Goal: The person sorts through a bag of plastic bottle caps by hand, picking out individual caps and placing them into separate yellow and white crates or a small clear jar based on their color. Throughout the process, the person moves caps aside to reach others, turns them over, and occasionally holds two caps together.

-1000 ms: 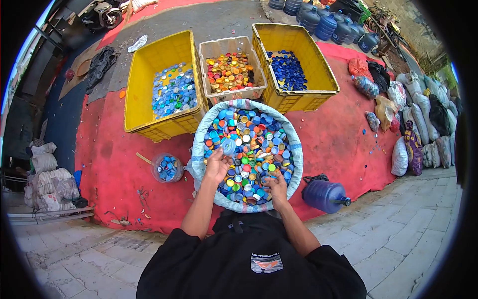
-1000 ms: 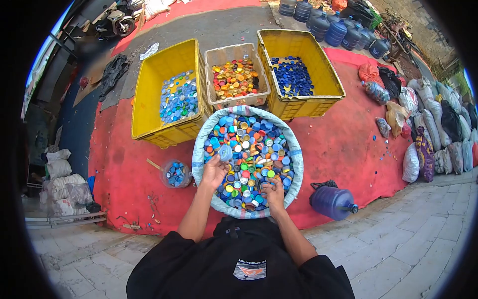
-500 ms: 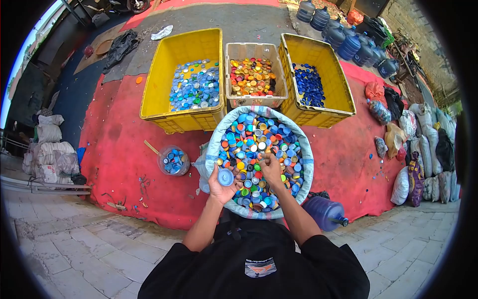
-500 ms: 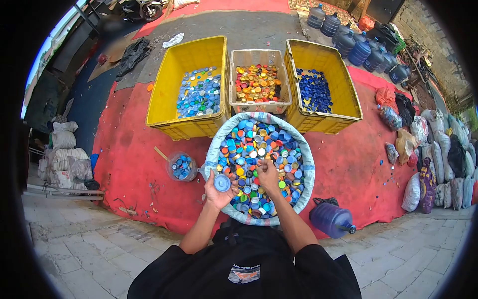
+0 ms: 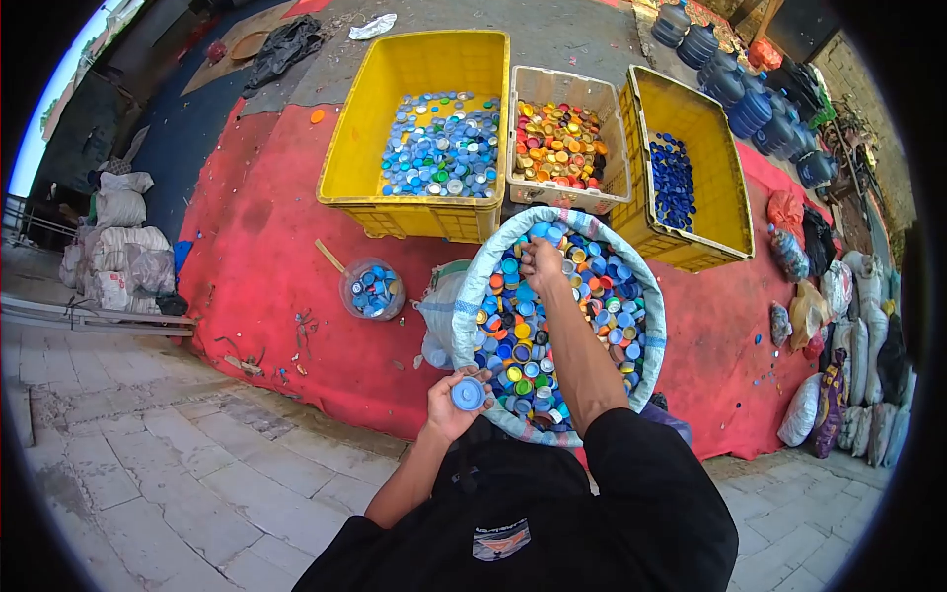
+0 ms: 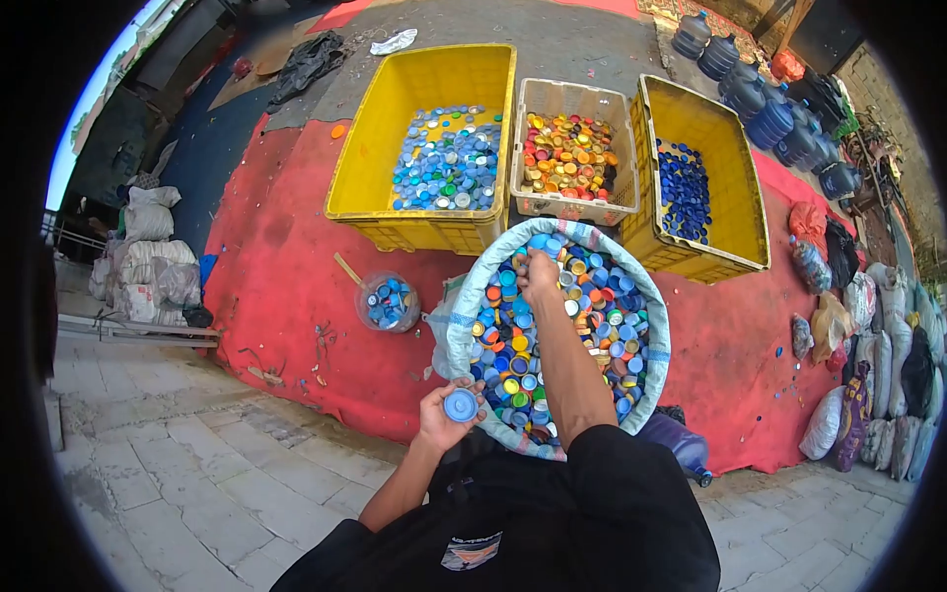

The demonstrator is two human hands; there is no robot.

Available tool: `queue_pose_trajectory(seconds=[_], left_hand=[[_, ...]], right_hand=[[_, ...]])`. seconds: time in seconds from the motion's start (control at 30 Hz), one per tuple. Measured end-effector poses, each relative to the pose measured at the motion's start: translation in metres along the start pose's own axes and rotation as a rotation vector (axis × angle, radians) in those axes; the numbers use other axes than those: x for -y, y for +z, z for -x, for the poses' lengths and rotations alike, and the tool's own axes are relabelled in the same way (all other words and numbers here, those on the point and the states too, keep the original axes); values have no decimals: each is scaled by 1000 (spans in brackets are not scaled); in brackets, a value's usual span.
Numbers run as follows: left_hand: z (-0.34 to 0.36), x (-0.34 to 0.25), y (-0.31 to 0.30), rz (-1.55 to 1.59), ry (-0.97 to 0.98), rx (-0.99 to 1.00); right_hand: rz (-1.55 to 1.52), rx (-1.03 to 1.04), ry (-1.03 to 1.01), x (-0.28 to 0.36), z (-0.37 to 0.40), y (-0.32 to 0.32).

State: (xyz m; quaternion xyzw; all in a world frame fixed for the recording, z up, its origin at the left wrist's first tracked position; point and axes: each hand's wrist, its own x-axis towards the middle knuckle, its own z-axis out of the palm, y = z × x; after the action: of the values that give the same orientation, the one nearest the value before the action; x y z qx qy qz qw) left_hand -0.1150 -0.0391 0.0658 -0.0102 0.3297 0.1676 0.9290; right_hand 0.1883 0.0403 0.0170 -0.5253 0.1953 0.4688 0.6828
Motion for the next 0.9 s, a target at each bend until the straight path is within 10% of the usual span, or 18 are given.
queue_pose_trajectory(seconds=[0.27,0.9], left_hand=[[-2,-16,7,-46,28,4],[-53,32,53,-525,53,-39]], right_hand=[[-289,153,39,-8,-44,-19],[-54,421,-20,4,147,-165]])
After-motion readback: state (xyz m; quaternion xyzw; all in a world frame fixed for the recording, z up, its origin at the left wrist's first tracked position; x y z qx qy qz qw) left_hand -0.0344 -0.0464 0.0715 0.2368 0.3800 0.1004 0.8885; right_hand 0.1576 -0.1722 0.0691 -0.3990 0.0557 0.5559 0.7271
